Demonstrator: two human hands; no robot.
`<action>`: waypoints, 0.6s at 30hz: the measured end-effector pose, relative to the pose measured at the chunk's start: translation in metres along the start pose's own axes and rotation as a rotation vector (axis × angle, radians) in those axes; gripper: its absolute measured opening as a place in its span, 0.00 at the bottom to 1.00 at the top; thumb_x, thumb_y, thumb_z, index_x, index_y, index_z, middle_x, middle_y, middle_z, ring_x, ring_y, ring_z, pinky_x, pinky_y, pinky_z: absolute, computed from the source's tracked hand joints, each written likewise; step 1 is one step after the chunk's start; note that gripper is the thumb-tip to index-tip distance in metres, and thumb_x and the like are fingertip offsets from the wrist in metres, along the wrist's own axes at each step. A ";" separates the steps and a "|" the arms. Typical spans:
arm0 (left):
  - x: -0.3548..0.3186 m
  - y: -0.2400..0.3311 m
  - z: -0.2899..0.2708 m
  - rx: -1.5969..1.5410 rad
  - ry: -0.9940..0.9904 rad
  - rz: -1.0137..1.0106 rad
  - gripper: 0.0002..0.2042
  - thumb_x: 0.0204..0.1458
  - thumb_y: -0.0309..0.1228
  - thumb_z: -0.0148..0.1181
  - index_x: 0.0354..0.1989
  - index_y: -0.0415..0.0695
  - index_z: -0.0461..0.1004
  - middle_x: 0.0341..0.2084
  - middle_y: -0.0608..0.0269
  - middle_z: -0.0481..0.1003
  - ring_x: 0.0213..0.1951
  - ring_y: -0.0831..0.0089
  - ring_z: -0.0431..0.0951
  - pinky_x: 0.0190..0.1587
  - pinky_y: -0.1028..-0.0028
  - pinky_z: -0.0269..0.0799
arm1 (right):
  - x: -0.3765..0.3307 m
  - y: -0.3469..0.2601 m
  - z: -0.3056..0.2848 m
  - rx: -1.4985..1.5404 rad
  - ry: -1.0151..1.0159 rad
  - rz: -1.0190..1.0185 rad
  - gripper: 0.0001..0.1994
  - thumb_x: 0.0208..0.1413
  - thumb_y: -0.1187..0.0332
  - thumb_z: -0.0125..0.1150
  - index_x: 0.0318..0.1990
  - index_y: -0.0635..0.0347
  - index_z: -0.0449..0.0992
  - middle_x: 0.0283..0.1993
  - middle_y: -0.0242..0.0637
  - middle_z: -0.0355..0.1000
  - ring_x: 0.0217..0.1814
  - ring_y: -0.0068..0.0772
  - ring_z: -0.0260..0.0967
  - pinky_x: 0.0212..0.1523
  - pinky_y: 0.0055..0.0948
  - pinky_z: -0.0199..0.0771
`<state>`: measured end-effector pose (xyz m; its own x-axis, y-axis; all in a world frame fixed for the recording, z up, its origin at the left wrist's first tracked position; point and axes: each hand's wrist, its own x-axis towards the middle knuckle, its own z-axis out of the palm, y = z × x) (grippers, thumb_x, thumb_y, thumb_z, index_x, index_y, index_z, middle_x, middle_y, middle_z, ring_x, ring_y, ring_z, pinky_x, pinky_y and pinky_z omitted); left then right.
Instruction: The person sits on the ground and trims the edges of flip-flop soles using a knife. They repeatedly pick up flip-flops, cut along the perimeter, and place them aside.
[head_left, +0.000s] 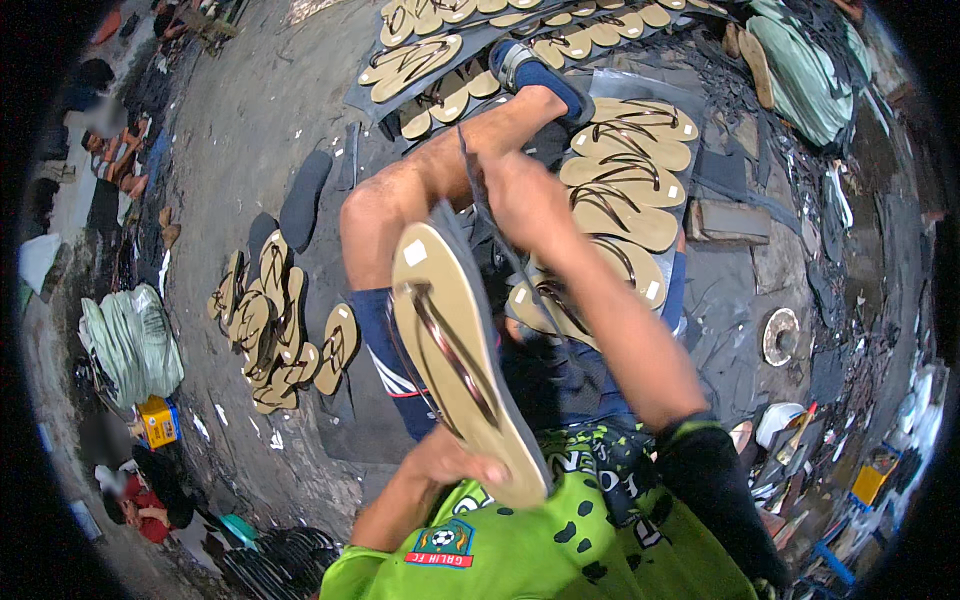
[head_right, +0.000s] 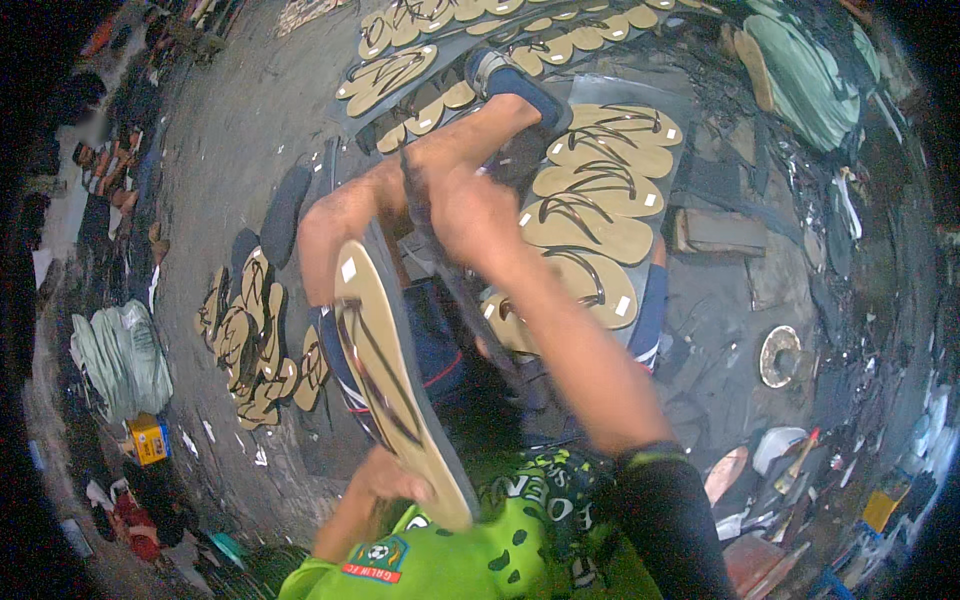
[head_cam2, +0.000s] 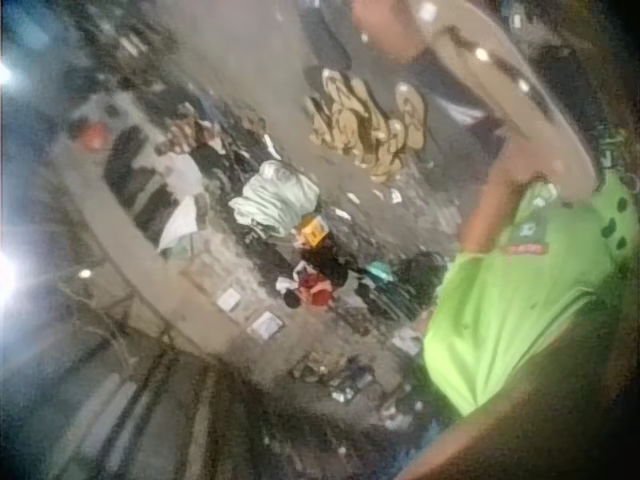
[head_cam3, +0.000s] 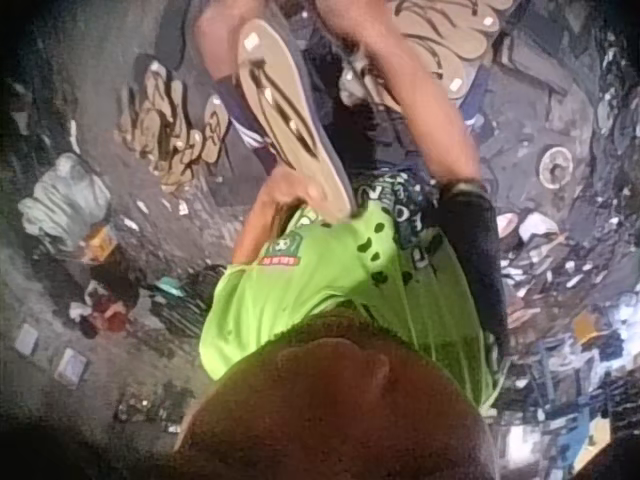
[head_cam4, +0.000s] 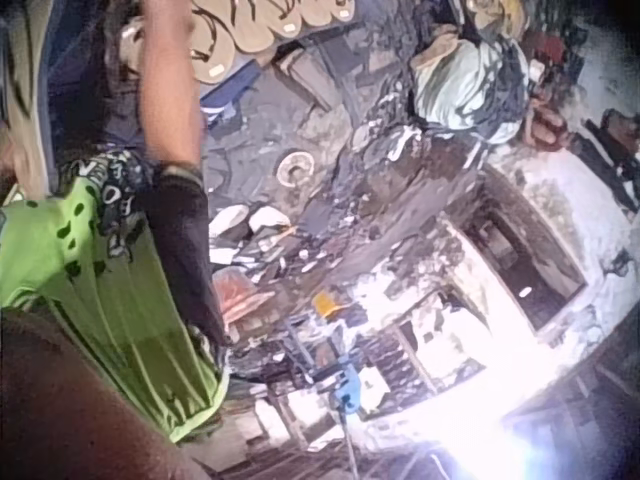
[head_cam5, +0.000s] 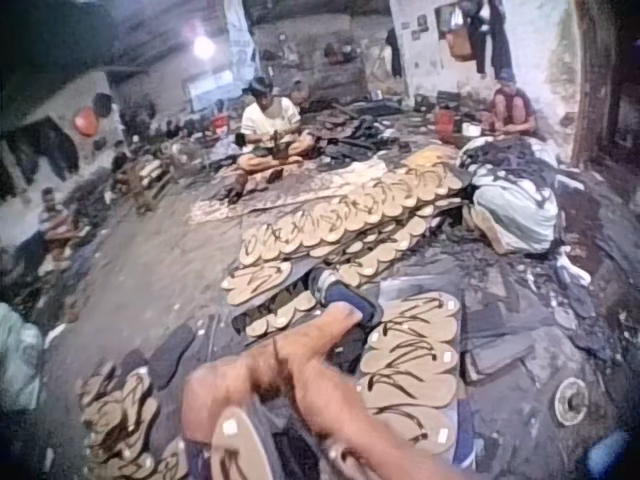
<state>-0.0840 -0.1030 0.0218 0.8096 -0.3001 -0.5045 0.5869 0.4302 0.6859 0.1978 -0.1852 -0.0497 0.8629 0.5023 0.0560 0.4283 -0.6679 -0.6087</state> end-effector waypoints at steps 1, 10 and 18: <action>-0.009 0.000 0.002 0.179 -0.044 0.007 0.33 0.34 0.26 0.73 0.53 0.37 0.66 0.39 0.57 0.76 0.42 0.66 0.77 0.46 0.67 0.74 | 0.016 0.027 -0.001 0.094 0.129 -0.033 0.16 0.63 0.61 0.42 0.49 0.58 0.74 0.44 0.53 0.73 0.48 0.55 0.69 0.48 0.45 0.71; 0.009 0.015 0.001 0.377 0.011 0.152 0.44 0.28 0.32 0.81 0.57 0.38 0.63 0.49 0.56 0.72 0.48 0.68 0.74 0.51 0.66 0.71 | -0.148 -0.071 -0.074 1.211 -0.059 0.226 0.24 0.54 0.67 0.65 0.56 0.66 0.67 0.35 0.30 0.69 0.37 0.19 0.66 0.41 0.24 0.69; 0.034 0.082 -0.029 -0.093 0.357 0.329 0.25 0.54 0.43 0.60 0.53 0.40 0.62 0.43 0.55 0.74 0.43 0.68 0.79 0.43 0.68 0.78 | -0.172 -0.090 -0.066 0.986 -0.024 0.122 0.22 0.51 0.70 0.67 0.53 0.64 0.70 0.36 0.39 0.71 0.35 0.26 0.69 0.35 0.27 0.70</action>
<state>-0.0091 -0.0528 0.0457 0.8878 0.1675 -0.4287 0.2846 0.5323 0.7973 0.0281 -0.2476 0.0480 0.8756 0.4792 -0.0603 -0.0873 0.0343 -0.9956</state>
